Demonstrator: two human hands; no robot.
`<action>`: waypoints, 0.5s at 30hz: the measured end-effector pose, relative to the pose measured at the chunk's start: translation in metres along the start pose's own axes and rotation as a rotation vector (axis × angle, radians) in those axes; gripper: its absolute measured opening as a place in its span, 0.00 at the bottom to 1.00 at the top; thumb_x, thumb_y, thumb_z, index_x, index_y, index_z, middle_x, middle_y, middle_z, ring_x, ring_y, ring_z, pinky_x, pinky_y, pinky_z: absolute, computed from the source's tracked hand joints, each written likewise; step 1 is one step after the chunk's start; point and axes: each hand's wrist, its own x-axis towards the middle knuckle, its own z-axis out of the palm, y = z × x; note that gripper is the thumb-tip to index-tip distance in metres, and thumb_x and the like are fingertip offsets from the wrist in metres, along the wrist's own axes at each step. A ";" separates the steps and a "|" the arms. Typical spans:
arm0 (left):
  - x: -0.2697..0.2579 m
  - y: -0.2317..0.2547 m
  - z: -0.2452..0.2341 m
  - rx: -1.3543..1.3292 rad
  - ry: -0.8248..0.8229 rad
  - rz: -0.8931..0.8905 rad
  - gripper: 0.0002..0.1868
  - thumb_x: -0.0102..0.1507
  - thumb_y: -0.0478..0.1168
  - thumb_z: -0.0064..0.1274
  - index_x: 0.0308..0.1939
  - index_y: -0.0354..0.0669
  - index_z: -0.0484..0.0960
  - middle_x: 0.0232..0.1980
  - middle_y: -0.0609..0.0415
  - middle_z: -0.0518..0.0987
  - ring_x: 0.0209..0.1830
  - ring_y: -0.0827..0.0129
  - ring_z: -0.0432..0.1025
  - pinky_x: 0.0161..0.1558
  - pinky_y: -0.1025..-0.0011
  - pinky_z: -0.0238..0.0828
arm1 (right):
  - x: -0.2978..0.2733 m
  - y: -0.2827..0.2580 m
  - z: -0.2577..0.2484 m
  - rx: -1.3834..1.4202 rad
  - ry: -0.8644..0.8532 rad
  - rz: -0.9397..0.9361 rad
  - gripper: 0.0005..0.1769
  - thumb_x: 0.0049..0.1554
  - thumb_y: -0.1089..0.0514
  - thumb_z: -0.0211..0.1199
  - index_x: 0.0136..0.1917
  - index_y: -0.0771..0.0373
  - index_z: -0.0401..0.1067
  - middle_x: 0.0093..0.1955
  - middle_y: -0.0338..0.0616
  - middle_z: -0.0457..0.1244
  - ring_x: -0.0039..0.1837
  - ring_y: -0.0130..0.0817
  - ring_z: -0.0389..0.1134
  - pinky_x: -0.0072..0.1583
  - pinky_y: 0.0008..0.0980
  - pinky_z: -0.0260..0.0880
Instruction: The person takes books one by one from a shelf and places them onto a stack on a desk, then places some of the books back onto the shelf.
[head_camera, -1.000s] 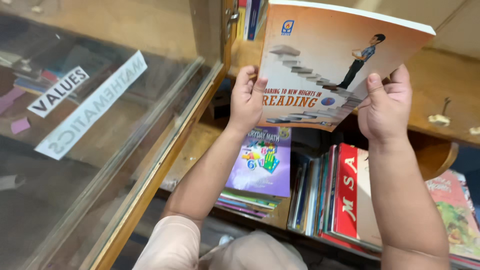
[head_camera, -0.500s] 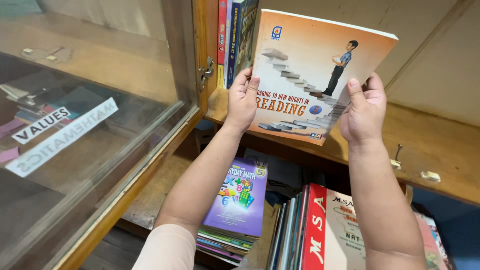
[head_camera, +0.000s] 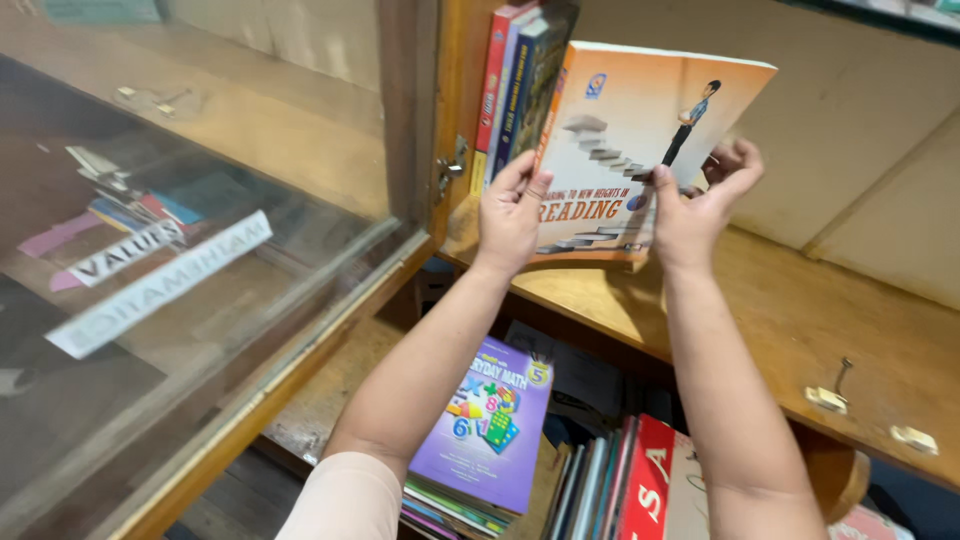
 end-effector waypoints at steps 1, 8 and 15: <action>0.003 0.000 0.000 0.004 -0.005 0.013 0.16 0.71 0.36 0.55 0.63 0.41 0.80 0.52 0.52 0.86 0.54 0.81 0.72 0.62 0.69 0.72 | 0.001 -0.002 0.013 0.011 0.006 -0.008 0.51 0.61 0.70 0.78 0.78 0.48 0.42 0.71 0.52 0.56 0.69 0.51 0.63 0.58 0.43 0.66; 0.015 0.002 -0.008 0.194 0.167 0.098 0.16 0.65 0.35 0.63 0.58 0.37 0.84 0.51 0.44 0.85 0.55 0.70 0.77 0.57 0.67 0.77 | -0.021 -0.021 0.097 -0.122 -0.148 0.139 0.20 0.69 0.58 0.58 0.73 0.61 0.61 0.73 0.71 0.49 0.79 0.73 0.46 0.77 0.64 0.43; 0.013 0.014 -0.013 0.334 0.239 0.213 0.15 0.60 0.36 0.68 0.50 0.41 0.88 0.47 0.45 0.86 0.51 0.56 0.81 0.49 0.64 0.81 | -0.033 -0.044 0.142 0.257 -0.220 0.418 0.28 0.74 0.46 0.41 0.81 0.61 0.55 0.80 0.68 0.48 0.82 0.57 0.46 0.80 0.55 0.44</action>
